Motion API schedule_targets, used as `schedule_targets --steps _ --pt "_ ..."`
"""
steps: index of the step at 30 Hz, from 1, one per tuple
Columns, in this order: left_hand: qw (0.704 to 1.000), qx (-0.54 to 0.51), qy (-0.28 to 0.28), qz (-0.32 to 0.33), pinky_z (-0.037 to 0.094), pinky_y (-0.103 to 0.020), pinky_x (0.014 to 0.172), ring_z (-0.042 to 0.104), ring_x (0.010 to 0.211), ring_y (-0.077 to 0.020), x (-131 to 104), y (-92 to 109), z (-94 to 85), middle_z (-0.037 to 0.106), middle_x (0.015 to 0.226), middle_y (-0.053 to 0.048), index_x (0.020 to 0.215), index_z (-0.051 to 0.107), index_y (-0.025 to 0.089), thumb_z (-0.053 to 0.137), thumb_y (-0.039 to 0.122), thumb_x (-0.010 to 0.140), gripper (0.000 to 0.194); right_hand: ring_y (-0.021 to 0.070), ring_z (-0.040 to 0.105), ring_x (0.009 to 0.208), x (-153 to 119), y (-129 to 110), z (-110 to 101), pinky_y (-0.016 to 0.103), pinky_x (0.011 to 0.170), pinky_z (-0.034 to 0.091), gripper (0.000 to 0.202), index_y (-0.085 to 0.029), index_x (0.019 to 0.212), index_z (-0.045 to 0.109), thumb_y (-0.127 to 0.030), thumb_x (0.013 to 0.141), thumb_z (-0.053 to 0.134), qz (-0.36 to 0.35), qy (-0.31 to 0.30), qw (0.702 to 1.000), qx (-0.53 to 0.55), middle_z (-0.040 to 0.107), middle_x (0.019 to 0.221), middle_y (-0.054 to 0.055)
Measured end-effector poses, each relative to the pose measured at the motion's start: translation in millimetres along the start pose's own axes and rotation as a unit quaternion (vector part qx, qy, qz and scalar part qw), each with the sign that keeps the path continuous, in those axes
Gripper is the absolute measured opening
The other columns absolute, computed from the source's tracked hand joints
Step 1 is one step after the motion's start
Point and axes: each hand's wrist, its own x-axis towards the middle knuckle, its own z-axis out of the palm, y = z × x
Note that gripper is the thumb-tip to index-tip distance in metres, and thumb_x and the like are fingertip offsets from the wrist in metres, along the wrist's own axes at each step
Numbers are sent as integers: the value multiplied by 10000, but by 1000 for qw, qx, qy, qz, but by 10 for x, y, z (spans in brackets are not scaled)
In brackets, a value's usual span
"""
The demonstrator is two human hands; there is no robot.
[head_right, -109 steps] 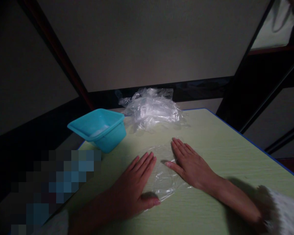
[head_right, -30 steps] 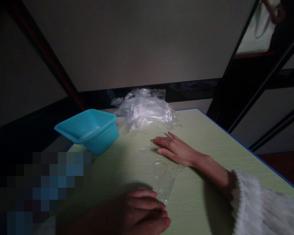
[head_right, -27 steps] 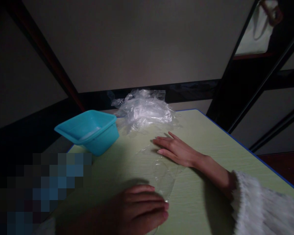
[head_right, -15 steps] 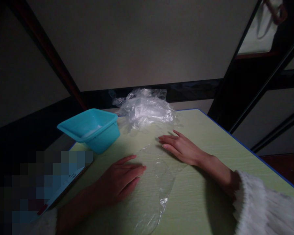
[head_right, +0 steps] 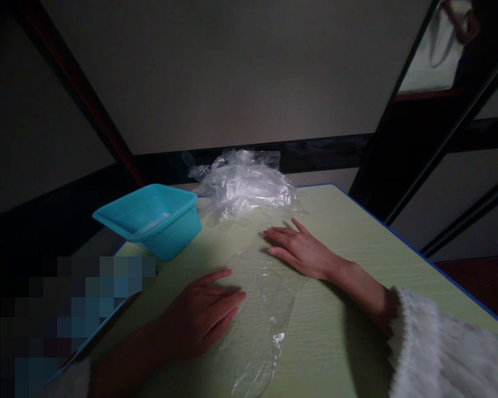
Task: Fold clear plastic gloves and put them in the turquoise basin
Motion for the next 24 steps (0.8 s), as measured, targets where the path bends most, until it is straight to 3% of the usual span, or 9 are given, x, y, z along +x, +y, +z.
schedule_targets --steps 7,17,22,24 --pt "1000 -6 -15 8 438 -303 967 652 654 -108 -5 108 29 694 755 -52 885 553 115 329 94 876 226 298 381 1276 19 -1 7 642 1030 168 563 -140 1314 415 -508 937 216 7 -20 1000 -14 476 1347 167" --pt "999 -2 -31 33 418 -272 976 654 709 -108 -5 194 70 681 739 -39 927 539 108 345 98 866 204 295 370 1283 38 -14 49 646 1029 161 520 -181 1327 401 -489 940 244 2 -23 1000 0 468 1359 144" --pt "999 7 -17 32 415 -299 982 658 679 -113 -4 134 37 690 735 -23 978 540 121 331 101 864 239 307 302 1317 11 -1 -10 642 1038 130 572 -188 1372 344 -529 919 267 16 -33 999 3 414 1398 150" --pt "1000 16 1 12 400 -315 999 664 811 -132 12 68 -8 705 863 -58 1031 533 118 327 105 876 258 318 226 1344 -32 43 -75 628 1052 91 696 -151 1402 285 -598 871 330 43 -44 998 -5 346 1432 175"
